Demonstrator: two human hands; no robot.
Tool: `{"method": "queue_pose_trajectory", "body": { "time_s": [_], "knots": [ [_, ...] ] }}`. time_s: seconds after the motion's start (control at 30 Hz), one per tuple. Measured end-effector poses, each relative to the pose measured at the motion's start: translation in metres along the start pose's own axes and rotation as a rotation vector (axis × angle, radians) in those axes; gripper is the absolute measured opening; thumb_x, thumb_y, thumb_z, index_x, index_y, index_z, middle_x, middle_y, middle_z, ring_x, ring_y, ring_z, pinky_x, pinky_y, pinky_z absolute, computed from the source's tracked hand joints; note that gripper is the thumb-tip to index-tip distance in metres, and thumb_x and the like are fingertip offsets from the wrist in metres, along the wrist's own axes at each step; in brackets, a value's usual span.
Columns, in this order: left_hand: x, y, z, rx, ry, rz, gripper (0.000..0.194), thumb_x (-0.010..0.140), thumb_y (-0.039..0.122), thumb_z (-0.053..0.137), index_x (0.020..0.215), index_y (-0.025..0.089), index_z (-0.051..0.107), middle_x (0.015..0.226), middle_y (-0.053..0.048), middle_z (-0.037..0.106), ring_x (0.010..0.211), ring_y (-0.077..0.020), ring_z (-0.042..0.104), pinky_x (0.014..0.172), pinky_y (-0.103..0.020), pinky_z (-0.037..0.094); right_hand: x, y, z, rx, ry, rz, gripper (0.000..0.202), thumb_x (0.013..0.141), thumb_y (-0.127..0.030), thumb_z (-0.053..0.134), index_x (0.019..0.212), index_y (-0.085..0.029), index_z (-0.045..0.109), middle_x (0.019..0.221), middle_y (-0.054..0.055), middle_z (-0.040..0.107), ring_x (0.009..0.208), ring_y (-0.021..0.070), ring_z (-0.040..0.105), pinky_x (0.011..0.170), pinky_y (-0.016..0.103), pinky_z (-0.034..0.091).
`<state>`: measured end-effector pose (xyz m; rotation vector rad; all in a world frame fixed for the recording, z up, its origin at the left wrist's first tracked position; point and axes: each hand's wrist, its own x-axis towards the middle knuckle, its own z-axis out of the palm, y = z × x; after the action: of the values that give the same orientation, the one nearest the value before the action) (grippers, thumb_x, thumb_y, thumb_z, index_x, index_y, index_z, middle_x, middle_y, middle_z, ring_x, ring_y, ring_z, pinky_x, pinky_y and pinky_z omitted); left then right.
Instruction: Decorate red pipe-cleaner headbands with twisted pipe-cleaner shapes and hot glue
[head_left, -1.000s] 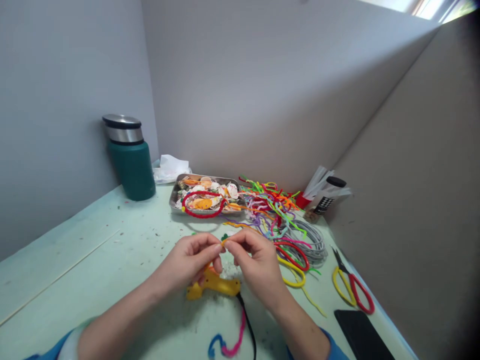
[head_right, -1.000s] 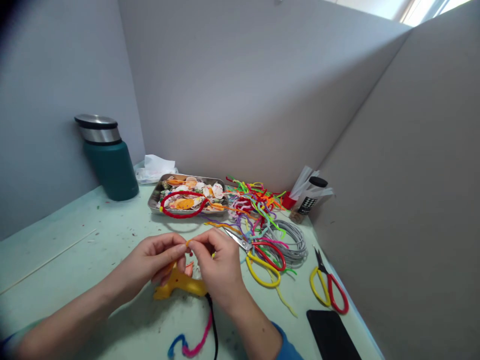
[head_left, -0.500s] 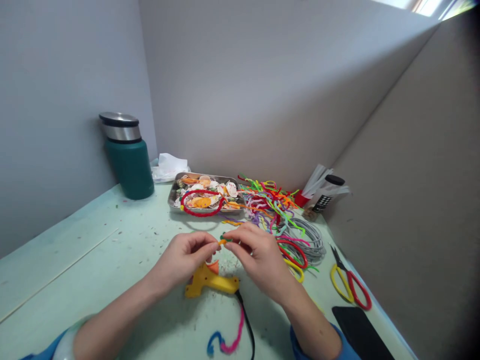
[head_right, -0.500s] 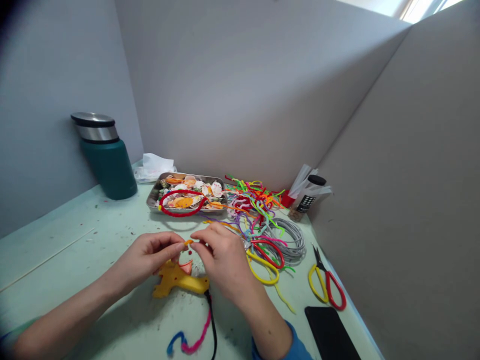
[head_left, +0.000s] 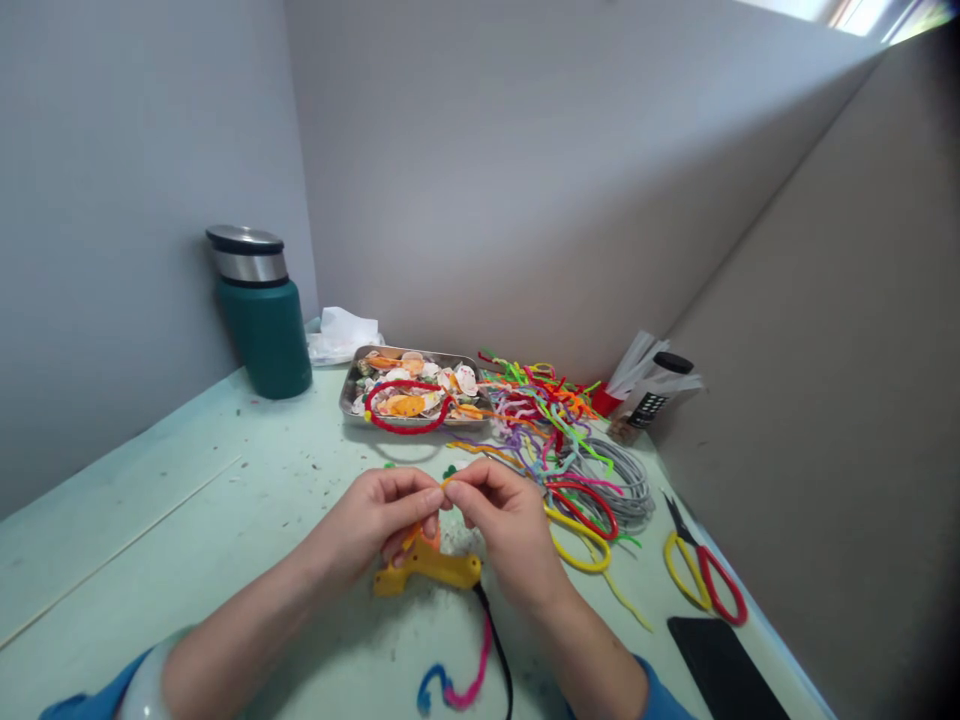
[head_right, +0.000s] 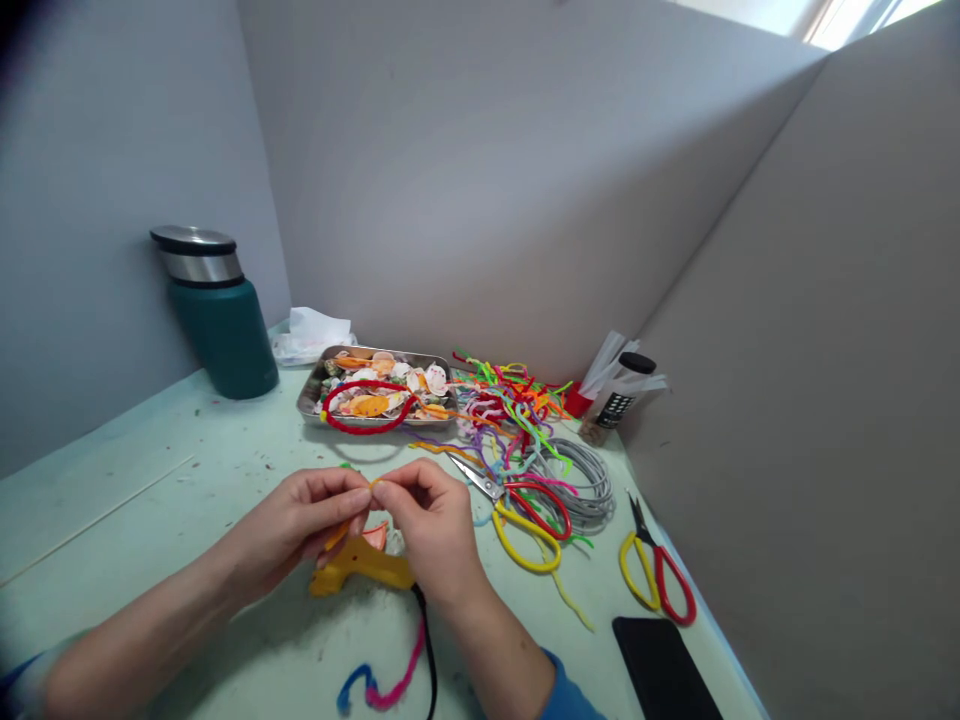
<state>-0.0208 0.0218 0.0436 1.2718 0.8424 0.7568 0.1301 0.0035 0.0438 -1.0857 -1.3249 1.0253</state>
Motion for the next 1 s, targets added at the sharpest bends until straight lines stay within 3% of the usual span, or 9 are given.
{"method": "queue_pose_trajectory", "body": {
  "time_s": [0.1,0.3,0.47,0.6,0.7,0.8,0.9,1.0],
  "knots": [
    [0.0,0.001,-0.001,0.015,0.032,0.001,0.027,0.078,0.04,0.059,0.066,0.015,0.057,0.052,0.004,0.055,0.036,-0.0038,0.032,0.038,-0.017,0.025,0.002,-0.003,-0.006,-0.087,-0.05,-0.02,0.01,0.079,-0.019,0.061,0.07,-0.017,0.064,0.063,-0.002,0.058,0.054,0.0099,0.049,0.052,0.022,0.04],
    [0.002,-0.001,-0.003,0.24,0.147,0.008,0.026,0.079,0.042,0.055,0.075,0.017,0.062,0.054,0.004,0.056,0.044,-0.0084,0.045,0.04,-0.018,0.03,0.006,-0.011,-0.025,-0.566,-0.133,-0.332,0.019,0.084,-0.017,0.057,0.099,-0.021,0.066,0.091,0.004,0.063,0.082,0.0152,0.057,0.074,0.027,0.043],
    [0.002,-0.002,-0.004,0.471,0.141,0.169,0.026,0.081,0.037,0.051,0.076,0.017,0.066,0.07,-0.001,0.064,0.065,-0.0145,0.056,0.057,-0.021,0.042,0.003,-0.011,-0.022,-0.873,-0.196,-0.434,0.011,0.085,-0.017,0.054,0.088,-0.02,0.064,0.085,0.004,0.061,0.078,0.0162,0.056,0.07,0.027,0.041],
    [0.0,0.0,-0.004,0.657,0.164,0.264,0.025,0.083,0.032,0.049,0.076,0.019,0.068,0.072,-0.001,0.067,0.067,-0.0157,0.058,0.06,-0.022,0.042,0.001,-0.012,-0.018,-1.021,-0.213,-0.456,0.01,0.086,-0.017,0.053,0.083,-0.018,0.062,0.082,0.005,0.06,0.076,0.0165,0.055,0.068,0.028,0.039],
    [-0.002,0.001,-0.002,0.735,0.185,0.318,0.024,0.082,0.03,0.049,0.075,0.019,0.069,0.071,-0.002,0.068,0.066,-0.0156,0.059,0.059,-0.021,0.041,0.0,-0.012,-0.018,-1.031,-0.212,-0.459,0.009,0.084,-0.017,0.053,0.078,-0.018,0.06,0.079,0.004,0.058,0.072,0.016,0.053,0.064,0.027,0.037],
    [-0.003,0.002,-0.001,0.682,0.191,0.277,0.025,0.083,0.032,0.05,0.072,0.019,0.067,0.062,0.0,0.064,0.059,-0.0136,0.056,0.053,-0.02,0.038,-0.001,-0.01,-0.016,-0.907,-0.17,-0.445,0.01,0.082,-0.015,0.053,0.073,-0.017,0.057,0.075,0.002,0.056,0.068,0.0146,0.051,0.061,0.026,0.036],
    [-0.002,0.002,0.0,0.449,0.155,0.138,0.027,0.082,0.037,0.052,0.064,0.017,0.059,0.052,0.003,0.057,0.046,-0.0092,0.045,0.044,-0.019,0.032,-0.002,-0.008,-0.012,-0.693,-0.092,-0.397,0.013,0.08,-0.011,0.054,0.069,-0.017,0.056,0.069,0.0,0.053,0.064,0.0131,0.049,0.058,0.025,0.036],
    [-0.001,0.001,0.001,0.109,0.043,0.0,0.028,0.08,0.04,0.055,0.065,0.017,0.054,0.051,0.005,0.054,0.035,-0.0046,0.033,0.038,-0.019,0.027,-0.002,-0.004,-0.006,-0.48,-0.024,-0.332,0.015,0.079,-0.012,0.056,0.066,-0.017,0.056,0.065,-0.001,0.052,0.061,0.0122,0.049,0.058,0.024,0.038]
  ]
}}
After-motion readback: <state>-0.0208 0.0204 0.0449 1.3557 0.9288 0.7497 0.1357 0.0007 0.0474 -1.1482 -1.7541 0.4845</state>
